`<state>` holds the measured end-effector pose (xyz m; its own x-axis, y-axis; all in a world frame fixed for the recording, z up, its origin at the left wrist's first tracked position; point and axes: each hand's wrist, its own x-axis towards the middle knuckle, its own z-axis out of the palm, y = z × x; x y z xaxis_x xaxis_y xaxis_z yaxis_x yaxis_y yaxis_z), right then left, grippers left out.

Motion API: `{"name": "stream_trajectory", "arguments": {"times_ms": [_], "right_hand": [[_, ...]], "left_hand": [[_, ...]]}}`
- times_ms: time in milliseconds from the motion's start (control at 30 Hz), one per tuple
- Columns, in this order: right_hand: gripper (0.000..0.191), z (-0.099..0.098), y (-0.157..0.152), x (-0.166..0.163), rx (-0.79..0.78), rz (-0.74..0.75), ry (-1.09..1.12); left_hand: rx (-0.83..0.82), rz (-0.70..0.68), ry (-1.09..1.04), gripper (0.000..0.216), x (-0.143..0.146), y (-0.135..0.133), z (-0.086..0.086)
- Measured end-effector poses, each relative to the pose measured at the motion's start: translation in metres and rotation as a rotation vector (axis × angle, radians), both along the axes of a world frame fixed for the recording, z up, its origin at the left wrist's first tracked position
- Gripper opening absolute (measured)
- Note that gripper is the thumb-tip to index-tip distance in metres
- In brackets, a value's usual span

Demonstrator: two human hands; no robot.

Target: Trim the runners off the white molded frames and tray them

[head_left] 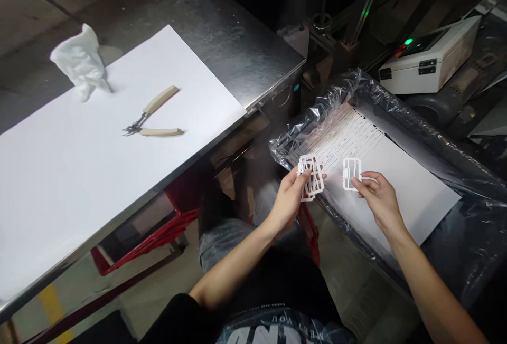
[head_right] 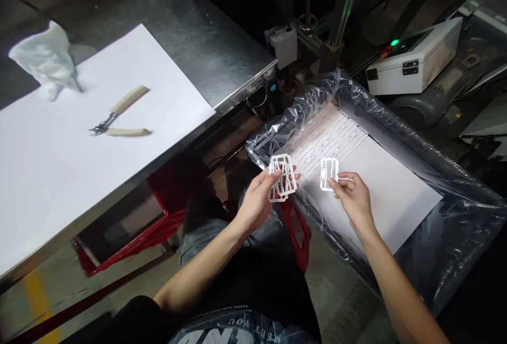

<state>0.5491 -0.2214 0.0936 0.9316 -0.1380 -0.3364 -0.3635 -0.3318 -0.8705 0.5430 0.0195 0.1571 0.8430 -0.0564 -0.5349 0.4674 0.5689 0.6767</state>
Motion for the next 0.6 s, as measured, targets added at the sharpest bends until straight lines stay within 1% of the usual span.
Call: {"name": "stream_trajectory", "arguments": {"times_ms": [100,200,267,333,467,600], "right_hand": [[0.064,-0.034,-0.014,0.006,-0.119,0.092,0.039],[0.059,-0.052,-0.022,0.003,-0.246,0.252,0.022],[0.057,-0.057,-0.026,0.000,-0.315,0.356,-0.020],[0.057,-0.060,-0.028,0.001,-0.372,0.427,-0.077],[0.058,-0.067,-0.030,0.005,-0.458,0.485,-0.189],[0.064,-0.071,-0.031,0.003,-0.502,0.529,-0.272]], "left_hand": [[0.032,0.013,-0.028,0.057,-0.002,0.010,0.001],[0.066,0.007,-0.032,0.054,-0.008,0.020,0.002],[0.078,0.011,-0.024,0.050,-0.013,0.026,0.002],[0.070,0.031,-0.015,0.045,-0.017,0.030,0.002],[0.060,0.054,0.003,0.047,-0.022,0.035,0.002],[0.070,0.048,0.020,0.050,-0.025,0.038,0.003]]}}
